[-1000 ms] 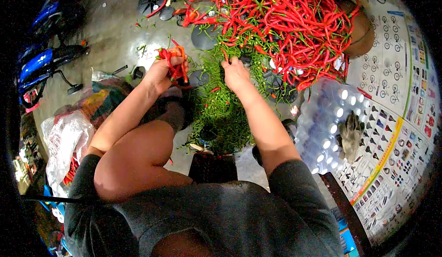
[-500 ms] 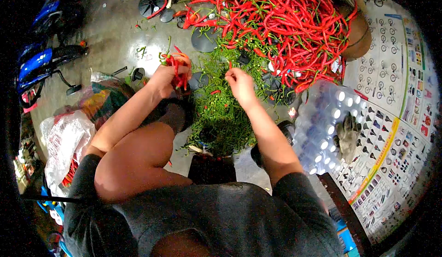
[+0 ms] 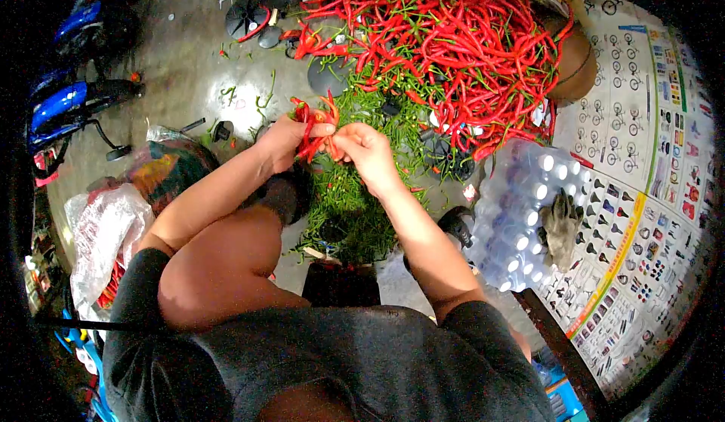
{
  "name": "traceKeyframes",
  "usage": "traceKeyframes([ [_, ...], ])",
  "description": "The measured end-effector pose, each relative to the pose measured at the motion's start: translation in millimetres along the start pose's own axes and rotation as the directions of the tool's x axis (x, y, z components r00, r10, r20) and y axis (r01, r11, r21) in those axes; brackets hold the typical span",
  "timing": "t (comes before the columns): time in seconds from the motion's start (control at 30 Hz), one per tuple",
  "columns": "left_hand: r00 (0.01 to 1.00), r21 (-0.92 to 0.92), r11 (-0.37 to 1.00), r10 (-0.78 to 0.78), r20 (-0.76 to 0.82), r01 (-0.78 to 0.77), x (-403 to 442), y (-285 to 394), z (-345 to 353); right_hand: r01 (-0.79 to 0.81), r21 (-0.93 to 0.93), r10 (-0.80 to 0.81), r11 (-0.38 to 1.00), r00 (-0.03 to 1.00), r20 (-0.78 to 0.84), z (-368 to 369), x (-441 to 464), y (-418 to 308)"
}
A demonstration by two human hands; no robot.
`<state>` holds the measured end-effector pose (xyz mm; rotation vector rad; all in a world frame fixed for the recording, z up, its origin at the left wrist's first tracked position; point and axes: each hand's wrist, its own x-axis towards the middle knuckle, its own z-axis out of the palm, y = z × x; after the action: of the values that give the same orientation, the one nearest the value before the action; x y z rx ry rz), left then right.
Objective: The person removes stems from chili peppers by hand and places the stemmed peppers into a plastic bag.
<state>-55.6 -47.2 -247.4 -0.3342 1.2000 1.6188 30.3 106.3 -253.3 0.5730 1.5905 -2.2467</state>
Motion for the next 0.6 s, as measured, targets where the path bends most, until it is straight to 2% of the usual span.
traceKeyframes([
  [0.07,0.984,0.022,0.999,-0.036,-0.177,0.041,-2,2,2,0.072,-0.278,-0.1,0.958,0.991,-0.089,-19,16,4],
  [0.1,0.983,0.023,0.999,-0.035,-0.178,0.039,-3,4,3,0.108,-0.429,-0.189,0.897,0.97,-0.151,-28,26,1],
  [0.13,0.983,-0.014,0.999,-0.036,-0.179,0.034,-5,5,4,0.198,-0.684,-0.397,0.702,0.906,-0.145,-37,35,-3],
  [0.17,0.983,-0.051,0.998,-0.038,-0.179,0.03,-7,8,5,0.272,-0.804,-0.491,0.528,0.871,-0.028,-50,51,-1],
  [0.23,0.986,-0.094,0.994,-0.066,-0.154,0.052,-11,13,8,0.271,-0.92,-0.419,0.282,0.898,0.136,-62,78,6],
  [0.27,0.987,-0.109,0.993,-0.066,-0.143,0.051,-7,7,2,0.273,-0.92,-0.42,0.283,0.897,0.137,-66,87,15],
  [0.33,0.992,-0.137,0.99,-0.042,-0.115,0.026,-9,8,2,0.184,-0.981,-0.283,0.059,0.946,0.16,-68,103,30],
  [0.37,0.992,-0.136,0.991,-0.039,-0.118,0.022,-8,8,0,0.187,-0.981,-0.286,0.06,0.944,0.163,-64,104,26],
  [0.43,0.987,-0.207,0.975,-0.109,-0.117,0.083,-4,6,-7,0.025,-0.989,-0.067,-0.144,0.997,0.035,-51,99,15],
  [0.47,0.987,-0.216,0.972,-0.119,-0.111,0.093,-5,7,-7,0.028,-0.976,-0.128,-0.216,0.99,0.057,-51,100,21],
  [0.5,0.987,-0.216,0.972,-0.118,-0.113,0.092,-6,7,-9,0.03,-0.976,-0.128,-0.216,0.99,0.058,-54,101,24],
  [0.57,0.998,-0.22,0.974,-0.059,-0.028,0.052,-5,5,-12,-0.013,-0.944,0.013,-0.329,1.0,-0.018,-58,97,25],
  [0.6,0.998,-0.22,0.974,-0.058,-0.026,0.051,-5,4,-14,0.012,-0.975,-0.063,-0.224,0.998,0.027,-61,94,22],
])
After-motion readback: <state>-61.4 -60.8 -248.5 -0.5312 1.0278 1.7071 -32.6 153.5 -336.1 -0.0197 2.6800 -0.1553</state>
